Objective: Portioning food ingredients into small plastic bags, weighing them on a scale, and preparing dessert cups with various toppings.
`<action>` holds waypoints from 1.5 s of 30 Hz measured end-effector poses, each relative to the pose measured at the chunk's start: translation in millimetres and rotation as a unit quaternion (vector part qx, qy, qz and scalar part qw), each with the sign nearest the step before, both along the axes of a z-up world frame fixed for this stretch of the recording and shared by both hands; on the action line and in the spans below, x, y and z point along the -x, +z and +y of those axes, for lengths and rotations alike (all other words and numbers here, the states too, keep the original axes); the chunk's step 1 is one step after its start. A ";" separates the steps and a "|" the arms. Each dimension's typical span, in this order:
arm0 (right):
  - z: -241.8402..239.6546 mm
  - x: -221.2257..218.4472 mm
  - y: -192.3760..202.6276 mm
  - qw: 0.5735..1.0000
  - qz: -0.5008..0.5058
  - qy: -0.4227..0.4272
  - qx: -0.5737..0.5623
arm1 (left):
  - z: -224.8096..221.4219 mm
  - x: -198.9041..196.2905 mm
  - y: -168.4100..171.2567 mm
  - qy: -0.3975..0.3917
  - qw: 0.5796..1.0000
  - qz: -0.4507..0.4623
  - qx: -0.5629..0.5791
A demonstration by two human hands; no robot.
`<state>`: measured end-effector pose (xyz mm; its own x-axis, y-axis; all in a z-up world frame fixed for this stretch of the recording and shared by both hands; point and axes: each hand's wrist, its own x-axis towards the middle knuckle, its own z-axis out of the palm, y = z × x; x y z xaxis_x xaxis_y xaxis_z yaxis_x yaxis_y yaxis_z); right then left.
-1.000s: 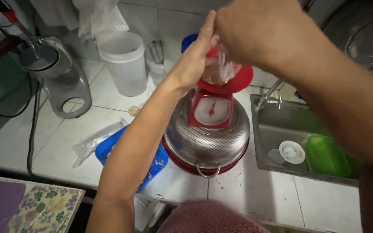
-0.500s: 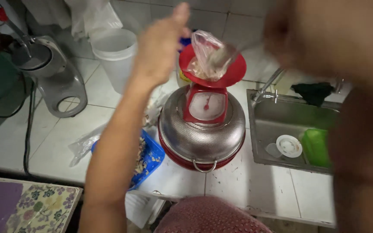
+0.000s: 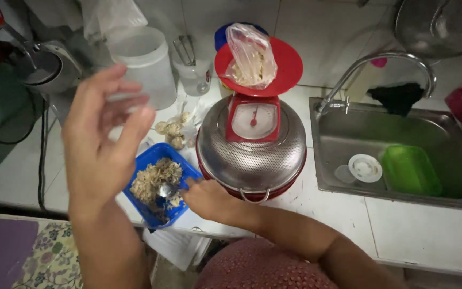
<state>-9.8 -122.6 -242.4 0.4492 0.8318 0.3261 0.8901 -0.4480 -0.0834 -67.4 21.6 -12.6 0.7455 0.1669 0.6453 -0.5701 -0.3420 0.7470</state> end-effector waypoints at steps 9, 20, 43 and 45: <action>-11.5 11.0 23.9 0.997 -0.017 -0.036 0.070 | 34.4 14.4 -36.4 -0.014 1.000 0.013 0.005; -76.7 46.0 116.4 0.994 0.022 0.075 -0.073 | 9.4 -7.7 -27.8 -0.024 0.999 0.024 -0.017; -210.0 -136.5 340.0 0.989 -0.104 -0.050 -0.091 | -42.4 -178.0 96.4 0.038 0.866 -0.136 -0.480; -209.1 -124.5 353.0 0.988 -0.078 -0.024 -0.130 | -38.4 -168.5 118.6 0.004 0.894 -0.109 -0.434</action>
<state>114.7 -331.7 110.6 0.4135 0.6898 0.5943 0.8794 -0.4718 -0.0643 101.1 -16.8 106.1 0.5866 -0.4631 0.6645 -0.6649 -0.7438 0.0686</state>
